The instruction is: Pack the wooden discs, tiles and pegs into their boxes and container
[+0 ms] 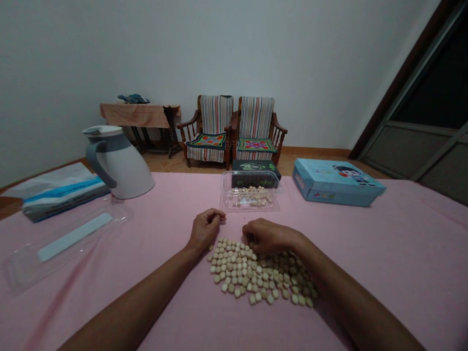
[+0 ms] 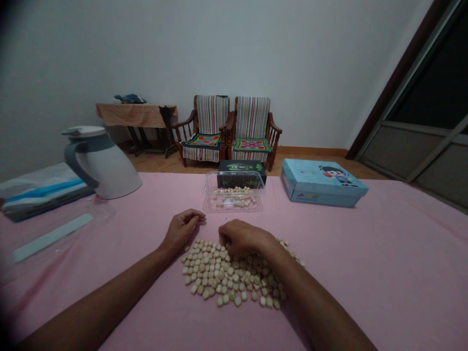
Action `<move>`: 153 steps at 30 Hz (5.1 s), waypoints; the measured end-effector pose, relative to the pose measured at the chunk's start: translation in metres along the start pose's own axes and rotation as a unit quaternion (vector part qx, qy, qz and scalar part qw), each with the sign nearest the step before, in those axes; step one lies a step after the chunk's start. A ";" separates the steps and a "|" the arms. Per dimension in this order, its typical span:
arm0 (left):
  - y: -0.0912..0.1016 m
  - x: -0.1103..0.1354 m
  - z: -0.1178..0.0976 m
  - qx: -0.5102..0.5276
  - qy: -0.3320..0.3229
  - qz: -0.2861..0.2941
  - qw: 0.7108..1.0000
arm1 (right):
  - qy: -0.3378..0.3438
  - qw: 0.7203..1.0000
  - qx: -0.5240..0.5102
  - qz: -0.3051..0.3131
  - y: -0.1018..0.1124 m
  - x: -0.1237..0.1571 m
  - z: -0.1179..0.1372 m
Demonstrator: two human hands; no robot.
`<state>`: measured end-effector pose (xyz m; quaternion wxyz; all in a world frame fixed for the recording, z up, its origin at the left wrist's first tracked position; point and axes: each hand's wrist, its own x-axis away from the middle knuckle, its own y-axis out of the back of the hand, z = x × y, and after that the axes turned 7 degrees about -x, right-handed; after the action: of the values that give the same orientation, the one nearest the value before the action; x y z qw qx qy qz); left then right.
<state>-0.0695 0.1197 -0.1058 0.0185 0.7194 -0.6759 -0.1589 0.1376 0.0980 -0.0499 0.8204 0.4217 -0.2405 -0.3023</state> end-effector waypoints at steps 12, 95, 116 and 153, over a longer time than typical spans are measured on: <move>-0.001 -0.001 0.008 0.002 -0.003 0.002 1.000 | 0.005 0.912 -0.089 -0.400 0.026 -0.003 -0.013; 0.009 0.007 -0.014 -0.335 -0.121 0.188 0.915 | -0.090 0.820 -0.337 -0.455 -0.025 0.039 -0.116; 0.002 -0.048 -0.073 -0.319 -0.256 0.093 0.908 | -0.101 0.880 -0.195 -0.420 -0.019 0.040 -0.114; -0.009 -0.022 -0.048 -0.380 -0.213 0.329 0.838 | -0.104 0.884 -0.165 -0.426 -0.019 0.040 -0.108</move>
<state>-0.0497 0.1334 -0.0583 0.1973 0.3397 -0.7466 -0.5370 0.2305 0.1201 -0.1168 0.6407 0.3083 -0.0680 -0.6999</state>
